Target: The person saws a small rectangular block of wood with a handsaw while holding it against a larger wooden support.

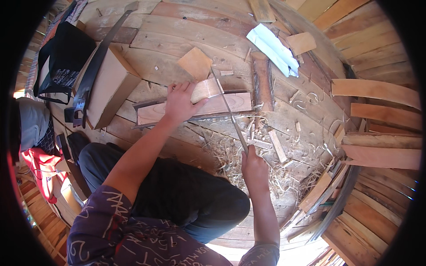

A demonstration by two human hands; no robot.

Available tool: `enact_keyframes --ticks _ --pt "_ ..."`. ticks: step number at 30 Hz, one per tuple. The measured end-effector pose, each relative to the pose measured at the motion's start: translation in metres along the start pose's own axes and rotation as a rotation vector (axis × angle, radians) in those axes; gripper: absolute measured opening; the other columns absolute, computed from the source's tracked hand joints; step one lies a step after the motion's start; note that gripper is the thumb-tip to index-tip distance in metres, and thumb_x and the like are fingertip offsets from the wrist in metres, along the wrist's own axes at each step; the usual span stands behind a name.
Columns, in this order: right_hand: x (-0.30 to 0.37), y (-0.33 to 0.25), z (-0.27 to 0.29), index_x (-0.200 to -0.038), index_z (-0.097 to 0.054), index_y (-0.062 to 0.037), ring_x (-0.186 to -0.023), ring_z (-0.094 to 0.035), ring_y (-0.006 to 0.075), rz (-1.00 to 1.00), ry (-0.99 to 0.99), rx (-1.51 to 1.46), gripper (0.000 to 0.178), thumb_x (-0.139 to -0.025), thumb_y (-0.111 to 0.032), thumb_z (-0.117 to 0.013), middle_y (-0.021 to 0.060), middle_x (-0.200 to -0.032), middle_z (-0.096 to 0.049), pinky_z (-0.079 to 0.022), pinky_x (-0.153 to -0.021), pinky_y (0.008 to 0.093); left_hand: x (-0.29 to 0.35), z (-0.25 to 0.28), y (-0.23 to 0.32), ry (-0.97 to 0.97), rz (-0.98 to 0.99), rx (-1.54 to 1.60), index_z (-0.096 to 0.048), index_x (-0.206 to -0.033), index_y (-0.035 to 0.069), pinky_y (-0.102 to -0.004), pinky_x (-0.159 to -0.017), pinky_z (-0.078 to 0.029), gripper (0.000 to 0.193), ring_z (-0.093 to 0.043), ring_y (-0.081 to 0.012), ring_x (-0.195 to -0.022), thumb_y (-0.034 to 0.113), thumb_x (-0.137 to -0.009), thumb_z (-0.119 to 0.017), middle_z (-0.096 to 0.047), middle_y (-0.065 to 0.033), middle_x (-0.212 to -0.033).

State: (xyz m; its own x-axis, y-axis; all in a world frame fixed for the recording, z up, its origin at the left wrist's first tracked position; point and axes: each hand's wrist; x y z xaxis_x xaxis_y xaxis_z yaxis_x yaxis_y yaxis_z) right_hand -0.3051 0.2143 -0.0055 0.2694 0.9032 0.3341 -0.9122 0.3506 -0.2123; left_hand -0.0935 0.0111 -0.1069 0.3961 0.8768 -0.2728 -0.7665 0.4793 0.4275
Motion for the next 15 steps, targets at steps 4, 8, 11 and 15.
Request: enact_keyframes --ticks 4,8,11,15 --pt "-0.037 -0.020 -0.017 -0.103 -0.049 -0.0056 -0.065 -0.066 0.0425 0.018 0.042 -0.018 0.019 -0.096 -0.022 -0.056 0.0220 -0.067 -0.064 -0.054 -0.057 0.0526 0.000 -0.002 -0.001 0.026 -0.013 -0.012 -0.062 -0.117 0.004 -0.0493 -0.094 -0.037 0.063 -0.062 -0.0288 -0.094 0.054 -0.079 -0.068 -0.064 -0.0127 -0.101" --pt "-0.049 -0.020 -0.025 -0.104 -0.048 -0.0057 -0.066 -0.066 0.0431 0.001 0.013 -0.014 0.020 -0.097 -0.023 -0.055 0.0221 -0.067 -0.065 -0.054 -0.058 0.0533 0.000 0.001 0.004 -0.003 0.051 -0.029 -0.060 -0.118 0.004 -0.0487 -0.093 -0.037 0.060 -0.062 -0.0306 -0.095 0.051 -0.080 -0.068 -0.065 -0.0132 -0.103" --pt "-0.032 -0.011 -0.012 -0.103 -0.049 -0.0058 -0.065 -0.066 0.0432 -0.017 0.003 0.007 0.019 -0.097 -0.023 -0.055 0.0221 -0.066 -0.064 -0.054 -0.058 0.0534 -0.006 -0.001 0.000 -0.051 0.147 -0.054 -0.061 -0.116 0.005 -0.0490 -0.092 -0.036 0.060 -0.062 -0.0297 -0.095 0.052 -0.080 -0.068 -0.066 -0.0124 -0.101" --pt "0.012 0.002 0.002 -0.101 -0.050 -0.0063 -0.060 -0.065 0.0417 -0.043 -0.029 0.037 0.018 -0.097 -0.023 -0.055 0.0209 -0.063 -0.063 -0.053 -0.053 0.0516 -0.005 -0.005 -0.003 -0.042 0.162 -0.049 -0.062 -0.114 0.005 -0.0508 -0.095 -0.035 0.059 -0.063 -0.0284 -0.096 0.052 -0.079 -0.068 -0.067 -0.0117 -0.099"
Point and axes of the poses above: each hand's wrist, its own x-axis away from the middle knuckle, its own z-axis out of the back of the hand, y = z × x
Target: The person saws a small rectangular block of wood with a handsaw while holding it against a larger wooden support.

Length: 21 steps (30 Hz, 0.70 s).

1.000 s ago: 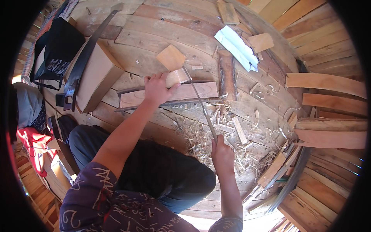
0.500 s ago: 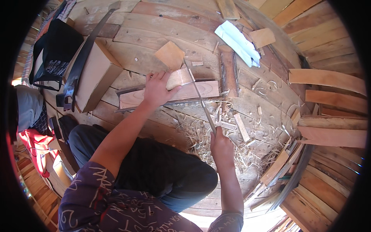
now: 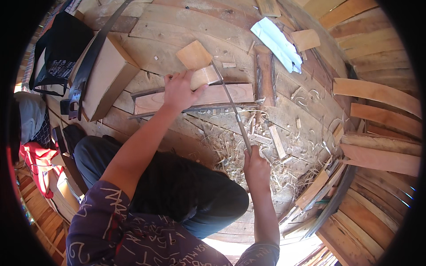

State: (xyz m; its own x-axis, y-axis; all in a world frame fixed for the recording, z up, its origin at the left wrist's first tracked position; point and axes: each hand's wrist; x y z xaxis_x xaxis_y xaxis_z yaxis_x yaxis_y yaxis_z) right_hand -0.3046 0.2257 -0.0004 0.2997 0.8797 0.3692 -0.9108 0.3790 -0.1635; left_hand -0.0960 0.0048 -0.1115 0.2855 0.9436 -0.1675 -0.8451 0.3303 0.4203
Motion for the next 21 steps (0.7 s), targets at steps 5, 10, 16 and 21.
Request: enact_keyframes --ticks 5,10,16,21 --pt "0.033 0.010 0.019 -0.101 -0.050 -0.0064 -0.058 -0.065 0.0400 -0.002 -0.003 0.006 0.017 -0.097 -0.022 -0.056 0.0196 -0.060 -0.062 -0.052 -0.049 0.0493 0.002 0.002 -0.002 0.038 -0.061 0.012 -0.062 -0.116 0.005 -0.0499 -0.097 -0.035 0.060 -0.063 -0.0286 -0.096 0.053 -0.080 -0.067 -0.067 -0.0121 -0.100" --pt "0.015 0.002 0.009 -0.101 -0.051 -0.0056 -0.058 -0.065 0.0396 0.021 0.044 0.021 0.017 -0.096 -0.021 -0.057 0.0197 -0.061 -0.062 -0.052 -0.050 0.0489 -0.001 0.004 -0.005 0.012 -0.090 0.044 -0.062 -0.117 0.004 -0.0500 -0.097 -0.035 0.060 -0.063 -0.0290 -0.095 0.052 -0.081 -0.067 -0.067 -0.0126 -0.100" --pt "-0.049 -0.020 -0.016 -0.103 -0.051 -0.0044 -0.060 -0.066 0.0398 0.097 0.122 0.013 0.019 -0.096 -0.021 -0.057 0.0201 -0.062 -0.063 -0.054 -0.053 0.0491 0.006 0.004 -0.001 0.096 -0.194 0.059 -0.062 -0.119 0.004 -0.0498 -0.096 -0.036 0.062 -0.063 -0.0283 -0.093 0.051 -0.080 -0.068 -0.065 -0.0122 -0.098" --pt "-0.053 -0.022 -0.022 -0.103 -0.050 -0.0053 -0.060 -0.066 0.0411 0.085 0.100 -0.002 0.018 -0.097 -0.022 -0.056 0.0209 -0.062 -0.063 -0.054 -0.054 0.0502 0.007 0.005 0.001 0.068 -0.171 0.048 -0.062 -0.116 0.005 -0.0508 -0.093 -0.036 0.061 -0.062 -0.0274 -0.093 0.051 -0.078 -0.069 -0.065 -0.0115 -0.098"
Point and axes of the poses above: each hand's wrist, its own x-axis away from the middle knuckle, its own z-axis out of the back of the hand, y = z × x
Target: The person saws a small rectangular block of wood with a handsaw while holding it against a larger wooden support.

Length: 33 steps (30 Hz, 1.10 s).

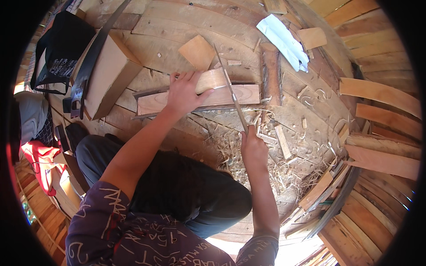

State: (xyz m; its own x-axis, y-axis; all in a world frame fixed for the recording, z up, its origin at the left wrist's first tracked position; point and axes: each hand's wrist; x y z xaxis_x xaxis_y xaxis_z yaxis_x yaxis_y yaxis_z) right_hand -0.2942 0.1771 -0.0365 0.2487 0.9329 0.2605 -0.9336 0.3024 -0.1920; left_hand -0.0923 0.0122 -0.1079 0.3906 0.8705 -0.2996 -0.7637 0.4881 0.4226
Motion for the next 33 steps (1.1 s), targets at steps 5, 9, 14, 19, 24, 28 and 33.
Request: enact_keyframes --ticks 5,9,14,19,24,28,33 --pt "0.021 0.006 0.016 -0.103 -0.050 -0.0061 -0.059 -0.065 0.0415 -0.010 -0.023 0.011 0.018 -0.097 -0.022 -0.056 0.0210 -0.062 -0.063 -0.053 -0.053 0.0518 -0.001 -0.004 0.001 -0.021 0.125 -0.063 -0.063 -0.115 0.007 -0.0503 -0.088 -0.036 0.060 -0.063 -0.0258 -0.091 0.052 -0.076 -0.070 -0.066 -0.0098 -0.096" --pt "0.063 0.019 0.029 -0.102 -0.051 -0.0067 -0.059 -0.065 0.0416 -0.071 -0.072 -0.014 0.015 -0.097 -0.021 -0.055 0.0203 -0.063 -0.063 -0.052 -0.052 0.0516 -0.004 -0.005 -0.001 -0.030 0.138 -0.049 -0.064 -0.114 0.007 -0.0481 -0.086 -0.037 0.059 -0.063 -0.0249 -0.091 0.052 -0.076 -0.071 -0.066 -0.0090 -0.096" --pt "0.092 0.023 0.052 -0.101 -0.051 -0.0070 -0.059 -0.064 0.0411 -0.097 -0.107 -0.015 0.015 -0.097 -0.021 -0.055 0.0200 -0.062 -0.062 -0.051 -0.050 0.0498 0.000 -0.005 -0.001 -0.012 0.087 -0.047 -0.064 -0.115 0.007 -0.0471 -0.087 -0.037 0.058 -0.063 -0.0255 -0.093 0.050 -0.077 -0.070 -0.067 -0.0102 -0.099" --pt "0.068 0.021 0.040 -0.104 -0.051 -0.0052 -0.061 -0.065 0.0414 -0.086 -0.075 0.040 0.018 -0.097 -0.021 -0.056 0.0207 -0.063 -0.063 -0.053 -0.052 0.0492 -0.004 -0.004 -0.008 -0.002 0.133 0.048 -0.063 -0.116 0.004 -0.0477 -0.092 -0.037 0.058 -0.063 -0.0281 -0.097 0.048 -0.078 -0.070 -0.067 -0.0131 -0.103" --pt "0.058 0.036 0.042 -0.102 -0.052 -0.0044 -0.061 -0.065 0.0411 -0.054 -0.051 0.001 0.018 -0.097 -0.020 -0.057 0.0213 -0.064 -0.063 -0.053 -0.052 0.0495 -0.007 -0.002 -0.009 -0.052 0.138 0.082 -0.060 -0.121 0.005 -0.0462 -0.094 -0.036 0.061 -0.061 -0.0320 -0.100 0.047 -0.079 -0.071 -0.066 -0.0151 -0.106" --pt "0.071 0.052 0.051 -0.100 -0.053 -0.0051 -0.056 -0.064 0.0388 -0.017 -0.078 0.020 0.016 -0.095 -0.018 -0.060 0.0184 -0.059 -0.060 -0.052 -0.048 0.0474 -0.005 0.002 -0.003 -0.075 0.043 -0.004 -0.060 -0.118 0.002 -0.0485 -0.100 -0.034 0.064 -0.060 -0.0307 -0.105 0.052 -0.079 -0.069 -0.067 -0.0143 -0.105" --pt "0.086 0.035 0.042 -0.092 -0.052 -0.0069 -0.052 -0.063 0.0362 -0.035 -0.054 0.050 0.014 -0.096 -0.019 -0.059 0.0160 -0.055 -0.058 -0.051 -0.045 0.0452 -0.007 -0.002 0.016 -0.108 0.060 -0.246 -0.058 -0.116 0.000 -0.0485 -0.098 -0.036 0.067 -0.058 -0.0334 -0.105 0.057 -0.082 -0.064 -0.065 -0.0153 -0.106"
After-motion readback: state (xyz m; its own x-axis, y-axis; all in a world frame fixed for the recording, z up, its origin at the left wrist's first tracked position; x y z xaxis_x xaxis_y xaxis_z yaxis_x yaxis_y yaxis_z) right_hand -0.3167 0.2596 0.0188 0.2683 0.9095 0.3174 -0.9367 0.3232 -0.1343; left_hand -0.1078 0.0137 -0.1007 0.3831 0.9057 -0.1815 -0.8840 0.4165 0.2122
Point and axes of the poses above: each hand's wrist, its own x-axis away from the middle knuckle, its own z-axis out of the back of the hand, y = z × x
